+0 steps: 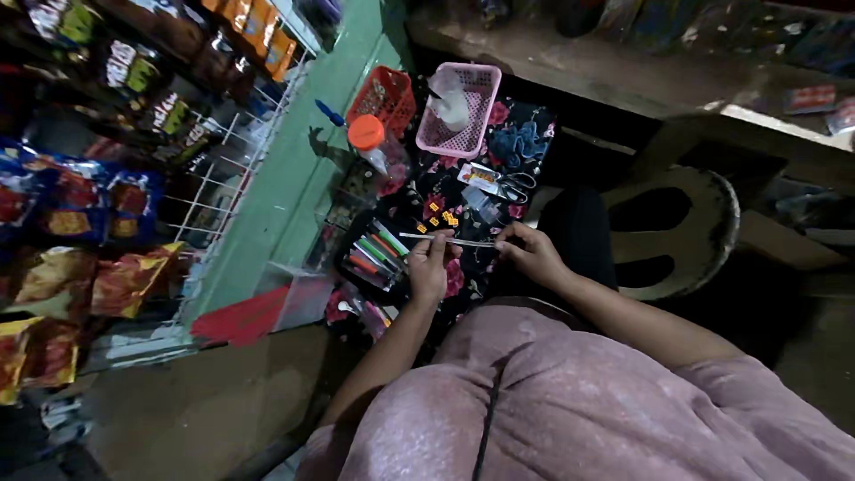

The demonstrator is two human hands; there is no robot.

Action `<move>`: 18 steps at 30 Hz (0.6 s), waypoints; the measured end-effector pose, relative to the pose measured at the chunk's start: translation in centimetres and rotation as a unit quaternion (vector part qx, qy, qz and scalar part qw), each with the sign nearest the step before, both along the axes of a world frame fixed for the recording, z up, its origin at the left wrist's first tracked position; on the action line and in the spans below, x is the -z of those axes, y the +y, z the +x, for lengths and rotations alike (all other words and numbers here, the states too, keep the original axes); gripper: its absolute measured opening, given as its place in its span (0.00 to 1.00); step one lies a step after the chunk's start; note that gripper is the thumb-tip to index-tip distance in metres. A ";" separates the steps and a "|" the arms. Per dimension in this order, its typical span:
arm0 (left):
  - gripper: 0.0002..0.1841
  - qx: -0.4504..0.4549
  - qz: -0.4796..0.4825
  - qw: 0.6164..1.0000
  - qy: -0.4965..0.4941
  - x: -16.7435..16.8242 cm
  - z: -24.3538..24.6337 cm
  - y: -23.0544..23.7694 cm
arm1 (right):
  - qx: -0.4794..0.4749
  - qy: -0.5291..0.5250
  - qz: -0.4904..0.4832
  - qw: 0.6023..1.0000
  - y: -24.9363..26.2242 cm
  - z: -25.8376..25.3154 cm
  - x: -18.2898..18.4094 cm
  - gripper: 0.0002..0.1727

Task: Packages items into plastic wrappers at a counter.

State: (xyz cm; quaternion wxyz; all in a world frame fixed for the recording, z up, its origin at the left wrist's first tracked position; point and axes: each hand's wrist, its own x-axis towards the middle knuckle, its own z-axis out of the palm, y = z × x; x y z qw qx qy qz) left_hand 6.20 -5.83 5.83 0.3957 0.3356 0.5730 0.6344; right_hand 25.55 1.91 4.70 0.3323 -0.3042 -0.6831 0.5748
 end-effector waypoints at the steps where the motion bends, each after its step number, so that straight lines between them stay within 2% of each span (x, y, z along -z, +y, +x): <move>1: 0.10 0.011 0.000 1.000 0.004 0.0 0.2 0.1 | 0.004 0.006 -0.001 1.000 0.1 0.0 0.2 0.08; 7: 0.09 0.043 -0.014 0.999 -0.003 0.1 1.3 0.6 | 0.007 0.009 -0.008 1.000 -0.5 0.9 0.1 0.07; 11: 0.11 0.045 -0.020 0.999 -0.006 -0.4 2.6 1.8 | 0.006 -0.025 0.060 0.998 -0.5 3.0 -1.5 0.08; 13: 0.12 0.097 -0.005 0.995 -0.006 -0.8 3.2 2.3 | 0.029 -0.041 0.112 0.992 -0.2 4.7 -2.6 0.07; 16: 0.14 0.214 0.023 0.976 0.022 -1.0 3.5 3.3 | 0.144 -0.069 0.162 0.974 1.7 10.0 -3.8 0.08; 18: 0.15 0.254 0.022 0.966 0.050 -0.9 3.3 4.0 | 0.289 -0.131 0.133 0.939 2.8 16.0 -4.9 0.10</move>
